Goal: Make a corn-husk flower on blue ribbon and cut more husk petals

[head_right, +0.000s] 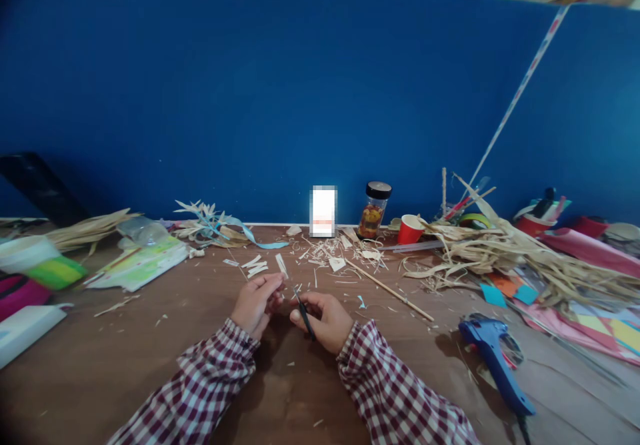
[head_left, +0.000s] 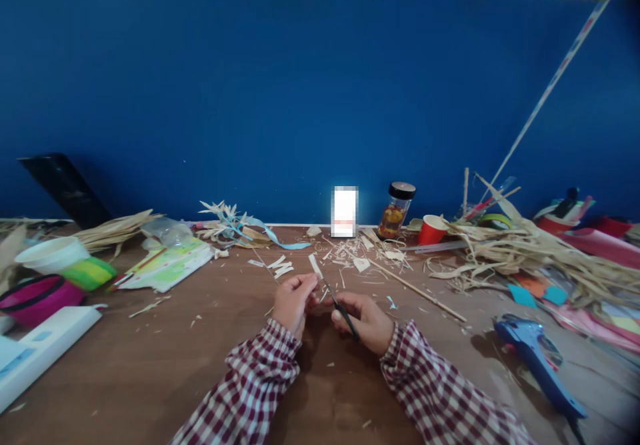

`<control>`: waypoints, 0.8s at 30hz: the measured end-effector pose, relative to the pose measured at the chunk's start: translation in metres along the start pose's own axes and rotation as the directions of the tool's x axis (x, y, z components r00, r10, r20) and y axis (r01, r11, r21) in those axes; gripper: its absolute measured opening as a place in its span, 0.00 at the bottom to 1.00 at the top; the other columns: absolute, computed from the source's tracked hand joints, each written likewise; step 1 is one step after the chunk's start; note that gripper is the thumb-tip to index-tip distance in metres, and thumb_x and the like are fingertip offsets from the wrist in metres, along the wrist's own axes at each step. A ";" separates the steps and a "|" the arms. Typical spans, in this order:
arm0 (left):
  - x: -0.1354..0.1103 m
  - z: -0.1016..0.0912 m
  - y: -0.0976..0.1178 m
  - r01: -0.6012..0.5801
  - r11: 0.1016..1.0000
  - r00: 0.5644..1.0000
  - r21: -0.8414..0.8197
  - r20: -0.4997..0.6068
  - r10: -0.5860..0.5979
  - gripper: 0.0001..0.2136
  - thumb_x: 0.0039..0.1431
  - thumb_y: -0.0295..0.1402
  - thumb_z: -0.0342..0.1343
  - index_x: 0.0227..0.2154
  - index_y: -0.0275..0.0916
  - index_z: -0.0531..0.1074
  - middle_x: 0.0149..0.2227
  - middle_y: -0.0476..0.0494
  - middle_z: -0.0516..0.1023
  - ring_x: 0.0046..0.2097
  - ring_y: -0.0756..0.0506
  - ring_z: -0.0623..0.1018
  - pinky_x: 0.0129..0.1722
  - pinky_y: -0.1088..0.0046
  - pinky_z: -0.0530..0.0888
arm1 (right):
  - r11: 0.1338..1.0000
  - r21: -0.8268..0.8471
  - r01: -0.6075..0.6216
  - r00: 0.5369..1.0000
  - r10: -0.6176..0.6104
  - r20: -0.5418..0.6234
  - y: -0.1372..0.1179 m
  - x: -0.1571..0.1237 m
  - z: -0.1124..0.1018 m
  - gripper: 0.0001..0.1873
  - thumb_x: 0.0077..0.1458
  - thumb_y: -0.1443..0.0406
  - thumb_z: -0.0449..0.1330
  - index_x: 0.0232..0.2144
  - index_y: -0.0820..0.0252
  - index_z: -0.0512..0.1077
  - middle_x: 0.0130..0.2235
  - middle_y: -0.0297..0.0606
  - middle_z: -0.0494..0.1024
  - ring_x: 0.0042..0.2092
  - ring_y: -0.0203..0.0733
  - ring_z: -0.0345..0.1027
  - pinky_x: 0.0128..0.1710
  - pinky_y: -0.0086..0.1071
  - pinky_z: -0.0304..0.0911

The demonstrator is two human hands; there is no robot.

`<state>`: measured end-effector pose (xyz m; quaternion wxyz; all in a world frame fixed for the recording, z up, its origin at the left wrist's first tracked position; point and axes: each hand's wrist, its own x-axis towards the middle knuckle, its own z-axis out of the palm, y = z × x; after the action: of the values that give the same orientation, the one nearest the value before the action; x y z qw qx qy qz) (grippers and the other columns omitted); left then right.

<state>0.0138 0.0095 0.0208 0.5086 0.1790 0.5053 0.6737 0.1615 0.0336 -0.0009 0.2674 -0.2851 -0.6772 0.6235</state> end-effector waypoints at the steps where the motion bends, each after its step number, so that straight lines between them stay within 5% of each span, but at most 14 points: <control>1: 0.000 0.000 0.000 0.004 1.000 1.000 -0.006 0.003 -0.004 0.08 0.38 0.31 0.63 0.23 0.32 0.73 0.18 0.52 0.70 0.18 0.57 0.65 0.17 0.83 0.65 | 1.000 0.002 0.002 1.000 -0.002 -0.001 -0.001 0.000 0.000 0.19 0.47 0.56 0.59 0.39 0.60 0.70 0.24 0.31 0.67 0.24 0.32 0.58 0.24 0.27 0.57; 24: 0.002 -0.001 -0.003 0.024 0.999 1.000 -0.025 0.006 -0.024 0.10 0.37 0.32 0.64 0.22 0.32 0.73 0.18 0.52 0.70 0.18 0.58 0.66 0.15 0.85 0.66 | 1.000 0.017 -0.023 1.000 0.023 -0.004 -0.001 0.000 0.000 0.22 0.46 0.55 0.59 0.40 0.64 0.68 0.24 0.32 0.68 0.25 0.31 0.60 0.25 0.26 0.58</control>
<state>0.0140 0.0106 0.0176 0.5204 0.1681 0.4975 0.6734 0.1611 0.0334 0.0001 0.2640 -0.2918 -0.6678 0.6318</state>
